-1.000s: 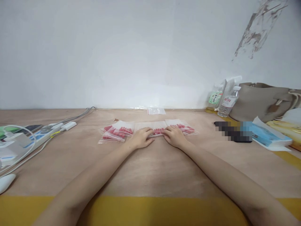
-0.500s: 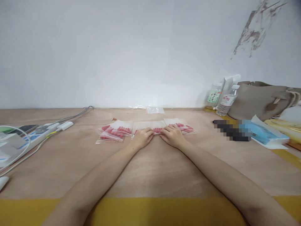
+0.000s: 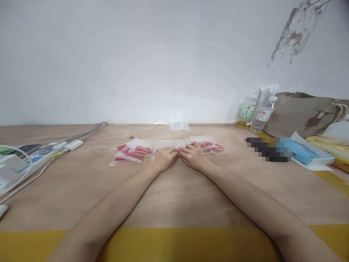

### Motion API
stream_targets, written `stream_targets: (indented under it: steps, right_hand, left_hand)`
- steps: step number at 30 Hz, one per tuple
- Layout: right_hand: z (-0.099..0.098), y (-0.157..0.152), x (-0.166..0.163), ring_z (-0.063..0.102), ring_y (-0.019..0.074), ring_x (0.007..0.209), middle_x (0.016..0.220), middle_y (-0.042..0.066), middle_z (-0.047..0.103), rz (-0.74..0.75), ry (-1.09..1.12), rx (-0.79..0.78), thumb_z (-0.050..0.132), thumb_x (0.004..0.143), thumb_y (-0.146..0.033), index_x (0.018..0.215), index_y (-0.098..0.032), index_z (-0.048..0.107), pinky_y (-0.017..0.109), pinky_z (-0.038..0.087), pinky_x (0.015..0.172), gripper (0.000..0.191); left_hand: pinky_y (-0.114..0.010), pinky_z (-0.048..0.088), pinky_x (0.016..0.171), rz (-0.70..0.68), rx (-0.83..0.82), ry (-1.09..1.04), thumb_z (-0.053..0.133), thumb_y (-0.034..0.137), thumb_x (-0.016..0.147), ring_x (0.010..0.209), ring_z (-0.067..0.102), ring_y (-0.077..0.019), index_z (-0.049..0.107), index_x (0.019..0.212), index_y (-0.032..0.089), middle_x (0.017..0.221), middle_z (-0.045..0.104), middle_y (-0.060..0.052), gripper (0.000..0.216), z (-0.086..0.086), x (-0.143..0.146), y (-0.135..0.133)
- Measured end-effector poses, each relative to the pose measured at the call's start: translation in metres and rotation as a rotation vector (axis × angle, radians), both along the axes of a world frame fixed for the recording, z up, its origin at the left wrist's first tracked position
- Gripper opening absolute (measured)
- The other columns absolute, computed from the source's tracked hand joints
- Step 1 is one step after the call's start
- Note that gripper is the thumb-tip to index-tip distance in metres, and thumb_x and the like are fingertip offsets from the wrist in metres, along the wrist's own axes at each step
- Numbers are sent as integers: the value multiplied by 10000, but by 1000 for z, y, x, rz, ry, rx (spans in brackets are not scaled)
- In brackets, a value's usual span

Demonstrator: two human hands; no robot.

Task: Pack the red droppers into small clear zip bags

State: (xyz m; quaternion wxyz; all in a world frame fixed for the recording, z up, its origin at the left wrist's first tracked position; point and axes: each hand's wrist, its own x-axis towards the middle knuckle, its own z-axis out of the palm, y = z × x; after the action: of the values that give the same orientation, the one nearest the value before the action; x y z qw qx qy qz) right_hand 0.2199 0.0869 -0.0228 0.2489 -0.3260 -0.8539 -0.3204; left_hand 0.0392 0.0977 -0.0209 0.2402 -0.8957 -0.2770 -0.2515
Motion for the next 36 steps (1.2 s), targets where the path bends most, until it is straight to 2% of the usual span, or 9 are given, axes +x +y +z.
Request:
stream_targets:
  steps: [8,14,23,27,30,31,33,35,36]
  right_hand:
    - [1,0,-4,439,147,748,796,40,626,7,56,5,371,876,-205,850,-187,616,332,218,720,247]
    - [2,0,0,435,134,705,676,23,595,15,50,68,377,869,-187,696,-171,578,336,216,735,266]
    - [2,-3,36,469,129,731,678,10,603,-24,70,107,416,850,-173,713,-179,585,339,214,769,218]
    - [-1,-2,44,489,131,725,671,19,608,-63,86,77,401,852,-166,696,-173,577,340,212,778,235]
    - [0,0,45,499,136,704,683,31,612,-122,143,3,407,845,-197,684,-161,553,332,218,765,220]
    - [0,0,46,504,139,703,695,35,615,-155,193,-34,417,839,-216,690,-158,543,328,220,757,203]
    - [1,0,47,514,145,693,706,35,619,-240,337,-120,431,826,-249,697,-159,520,323,221,742,180]
    - [2,1,46,520,150,667,686,24,620,-325,486,-201,423,822,-265,694,-169,492,327,217,738,174]
    - [2,1,44,521,152,650,668,19,618,-356,542,-230,414,823,-266,689,-175,478,331,215,742,174]
  left_hand:
    - [-290,465,718,-19,52,-4,428,144,861,780,591,-167,591,871,151,862,632,-54,163,3,-6,1]
    - [-287,452,695,-10,43,-21,422,131,851,732,576,-167,579,804,148,800,618,-50,164,4,-8,-2]
    - [-281,447,711,6,-29,-78,384,171,877,768,577,-168,568,800,158,833,604,-58,200,5,-18,-6]
    - [-262,454,695,4,-77,-96,370,183,883,752,585,-156,573,801,164,830,613,-46,219,7,-19,-6]
    - [-277,446,771,10,-98,-114,404,246,882,849,583,-168,574,882,173,905,619,-50,185,8,-25,-7]
    - [-302,437,807,39,-107,-134,439,310,868,914,570,-193,558,962,167,969,610,-69,208,8,-28,-7]
    - [-362,424,836,149,-169,-176,501,468,803,1011,531,-258,463,1148,132,1090,566,-130,483,8,-34,-8]
    - [-383,436,799,269,-290,-187,506,583,743,1018,529,-296,338,1269,108,1139,537,-170,728,7,-36,-9]
    - [-374,447,768,303,-353,-177,493,605,737,996,545,-296,296,1300,116,1135,541,-169,771,6,-36,-10]
